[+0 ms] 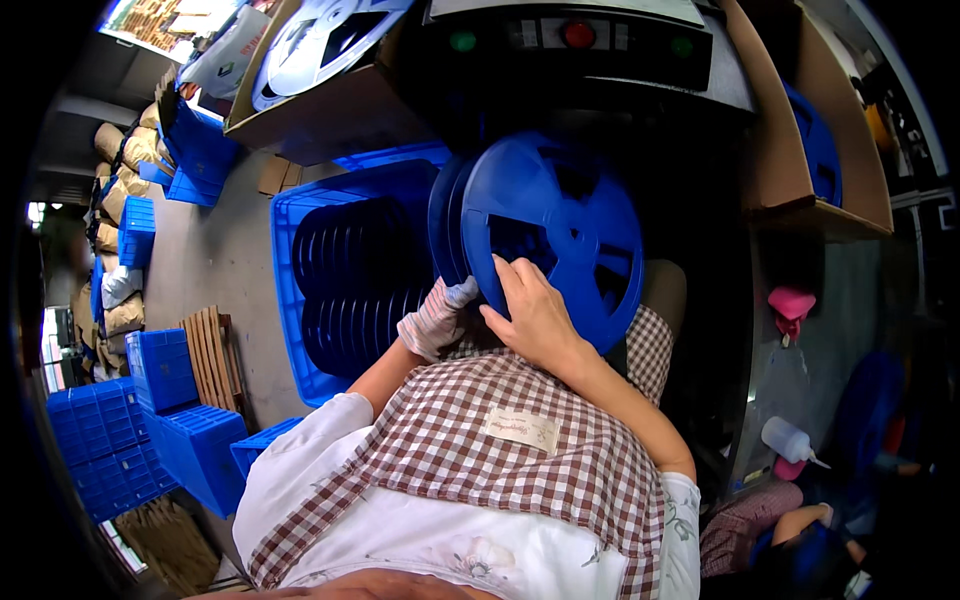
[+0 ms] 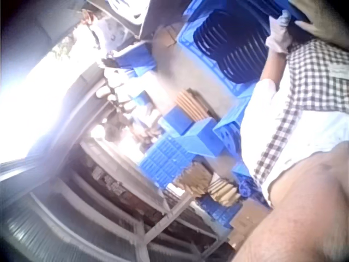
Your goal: The person wipes blue plastic reel-like parts with a pink cloth and a liquid from a squeeze bottle. They handle the parts one at a time, rotating them to wipe different surfaces, then place them into a cardboard box.
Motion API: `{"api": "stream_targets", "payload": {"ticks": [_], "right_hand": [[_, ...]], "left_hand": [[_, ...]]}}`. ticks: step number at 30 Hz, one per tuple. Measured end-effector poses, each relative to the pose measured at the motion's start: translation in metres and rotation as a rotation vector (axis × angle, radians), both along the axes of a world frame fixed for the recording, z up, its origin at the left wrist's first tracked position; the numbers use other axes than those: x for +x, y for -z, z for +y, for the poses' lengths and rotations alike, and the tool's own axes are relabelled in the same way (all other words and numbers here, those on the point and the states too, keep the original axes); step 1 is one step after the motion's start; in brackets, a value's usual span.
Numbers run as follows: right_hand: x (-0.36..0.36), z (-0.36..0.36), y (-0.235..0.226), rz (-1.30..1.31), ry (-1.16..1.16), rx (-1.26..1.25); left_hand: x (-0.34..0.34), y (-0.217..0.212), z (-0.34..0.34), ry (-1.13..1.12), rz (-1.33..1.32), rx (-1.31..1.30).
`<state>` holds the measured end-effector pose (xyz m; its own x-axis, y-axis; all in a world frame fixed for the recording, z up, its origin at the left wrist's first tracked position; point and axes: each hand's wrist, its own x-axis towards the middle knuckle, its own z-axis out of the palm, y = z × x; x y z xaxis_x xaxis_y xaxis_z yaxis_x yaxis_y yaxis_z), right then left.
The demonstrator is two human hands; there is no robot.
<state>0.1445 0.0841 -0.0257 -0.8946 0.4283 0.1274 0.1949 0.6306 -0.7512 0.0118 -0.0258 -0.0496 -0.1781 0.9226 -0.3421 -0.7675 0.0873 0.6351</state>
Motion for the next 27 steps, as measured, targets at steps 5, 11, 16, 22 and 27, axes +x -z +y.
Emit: {"api": "stream_targets", "payload": {"ticks": [5, 11, 16, 22, 27], "right_hand": [[0.003, 0.001, 0.002, 0.016, 0.025, -0.049], [0.034, 0.04, -0.028, 0.222, 0.261, -0.137], [0.098, 0.082, -0.063, 0.5, 0.464, -0.416], [0.139, 0.082, -0.074, 0.738, 0.452, -0.465], [0.138, 0.079, -0.072, 0.724, 0.448, -0.455]], "left_hand": [[-0.006, 0.007, 0.003, 0.023, 0.098, -0.025], [-0.009, 0.023, 0.005, -0.147, 0.121, -0.084], [-0.018, 0.02, -0.004, -0.15, 0.102, -0.192], [-0.025, 0.048, -0.01, -0.161, 0.036, -0.21], [-0.026, 0.05, -0.015, -0.165, 0.043, -0.212]]}}
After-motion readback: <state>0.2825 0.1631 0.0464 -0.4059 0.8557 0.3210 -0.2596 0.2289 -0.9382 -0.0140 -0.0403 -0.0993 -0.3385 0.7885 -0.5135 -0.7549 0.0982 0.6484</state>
